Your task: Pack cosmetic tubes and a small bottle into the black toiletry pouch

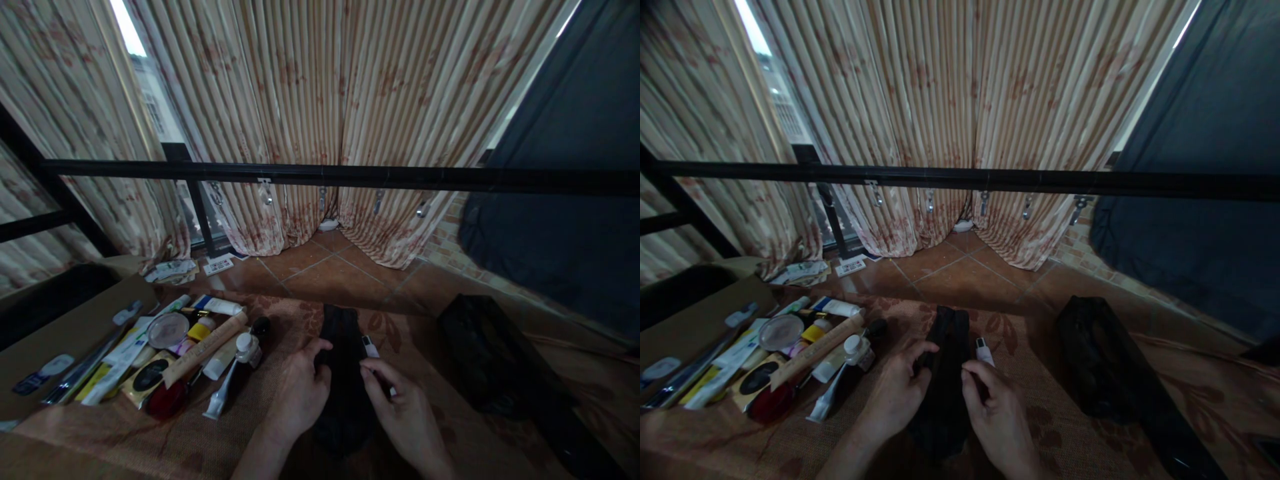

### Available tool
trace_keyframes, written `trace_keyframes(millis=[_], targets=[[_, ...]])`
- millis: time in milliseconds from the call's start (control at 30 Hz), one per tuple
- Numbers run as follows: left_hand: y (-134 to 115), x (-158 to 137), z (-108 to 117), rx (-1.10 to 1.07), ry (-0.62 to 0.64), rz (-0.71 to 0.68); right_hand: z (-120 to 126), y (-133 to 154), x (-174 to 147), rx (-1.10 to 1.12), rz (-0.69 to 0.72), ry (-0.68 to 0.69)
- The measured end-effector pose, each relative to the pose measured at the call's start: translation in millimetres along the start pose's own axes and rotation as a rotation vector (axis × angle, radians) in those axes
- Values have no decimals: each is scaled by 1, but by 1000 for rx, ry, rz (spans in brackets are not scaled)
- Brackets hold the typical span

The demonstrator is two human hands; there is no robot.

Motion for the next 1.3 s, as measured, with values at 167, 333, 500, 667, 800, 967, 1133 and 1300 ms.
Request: trace_keyframes(millis=[167, 333, 500, 667, 800, 967, 1133, 1300], targets=[[0, 0, 0, -2, -11, 6, 0, 3, 3, -19, -9, 29], [2, -1, 0, 4, -11, -1, -1, 3, 5, -44, -48, 67], [3, 0, 0, -16, -10, 3, 0, -3, 5, -82, -117, 92], [3, 0, 0, -20, -24, -9, 0, -1, 4, -47, -69, 74], [2, 0, 0, -10, -35, -29, 1, 3, 2, -27, -12, 51], [2, 1, -1, 25, -44, -55, 5, 14, 3, -52, 74, 46], [3, 2, -1, 45, -26, -44, 6, 20, 4, -81, 132, 27], [2, 2, -1, 50, -19, -44, 6, 19, 5, -67, 124, 17]])
Point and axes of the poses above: each hand's wrist, its own x-axis towards the middle knuckle, its own z-axis out of the back of the hand, y = z × x, the point moved 5 cm from there along x, towards the middle knuckle, and after that the axes turned 3 degrees about z, right-handed, at the moved point
